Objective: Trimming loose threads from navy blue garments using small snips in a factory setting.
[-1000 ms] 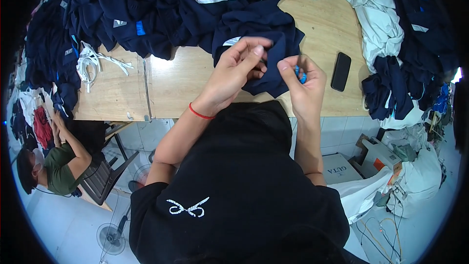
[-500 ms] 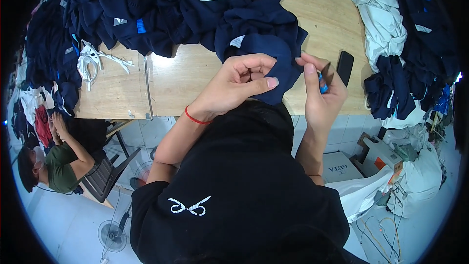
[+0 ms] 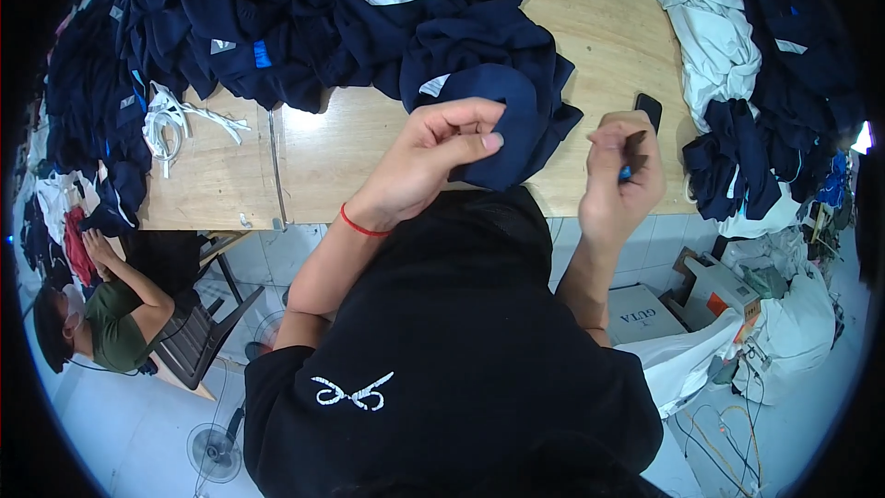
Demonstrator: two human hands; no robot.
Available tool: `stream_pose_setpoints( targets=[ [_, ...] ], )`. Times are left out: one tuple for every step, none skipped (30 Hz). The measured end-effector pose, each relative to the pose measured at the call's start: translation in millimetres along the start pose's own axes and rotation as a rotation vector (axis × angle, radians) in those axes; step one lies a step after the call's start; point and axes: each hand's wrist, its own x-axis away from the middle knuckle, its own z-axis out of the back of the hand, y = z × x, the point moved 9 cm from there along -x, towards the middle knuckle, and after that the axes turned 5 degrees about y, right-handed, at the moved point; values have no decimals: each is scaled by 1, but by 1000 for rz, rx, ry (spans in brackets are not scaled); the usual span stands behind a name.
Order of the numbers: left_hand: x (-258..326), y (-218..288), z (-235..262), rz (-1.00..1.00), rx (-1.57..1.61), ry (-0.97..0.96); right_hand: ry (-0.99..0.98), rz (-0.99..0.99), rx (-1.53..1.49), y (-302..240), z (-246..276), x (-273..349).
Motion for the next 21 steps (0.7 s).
stream_pose_setpoints(
  targets=[
    [-3, -2, 5, 1, 1, 4, 29, -55, -60, 6, 7, 0],
    [-6, -4, 8, 19, 50, -1, 4, -121, -94, 11, 8, 0],
    [-7, -6, 10, 37, 100, -5, 2, -125, -95, 12, 11, 0],
    [-9, 3, 0, 27, 134, -19, -37, -137, -84, 14, 9, 1],
    [-10, 4, -3, 33, 134, -18, -77, -149, -74, 15, 5, 2],
    [-10, 3, -6, 52, 176, -19, -74, -154, -73, 13, 5, 6],
    [-12, 4, -6, 63, 216, -18, -65, -141, 52, 5, 0, 6],
    [-12, 4, -10, 89, 260, -121, -56, -128, 177, 1, -2, 6],
    [-13, 1, -10, 87, 257, -119, -57, -127, 173, 3, -5, 7],
    [-12, -2, -13, 70, 311, -152, -43, -151, 120, 8, -5, 8],
    [-11, -6, -17, 53, 364, -184, -28, -174, 67, 13, -5, 9],
    [-9, -22, -20, 116, 229, -164, -27, -173, 67, 20, -6, 6],
    [-10, -28, -32, 87, 128, -210, -12, -188, 95, 32, -4, 2],
    [-9, -27, -33, -17, -231, -255, 4, -203, 123, 42, 2, 1],
    [-6, -29, -32, -123, -591, -295, 4, -206, 122, 51, 10, 4],
    [-4, -21, -25, -274, -848, -275, 43, -213, 326, 64, 27, 2],
    [0, -22, -14, -275, -849, -278, 81, -222, 529, 77, 44, 2],
    [-1, -19, 14, -221, -851, -111, 122, -245, 577, 86, 61, 3],
    [1, -20, 41, -158, -849, 57, 124, -251, 579, 96, 78, 7],
    [7, -14, 65, -199, -866, 225, 88, -266, 621, 104, 91, 11],
    [15, -9, 87, -239, -880, 394, 52, -280, 662, 111, 99, 16]
  ],
)
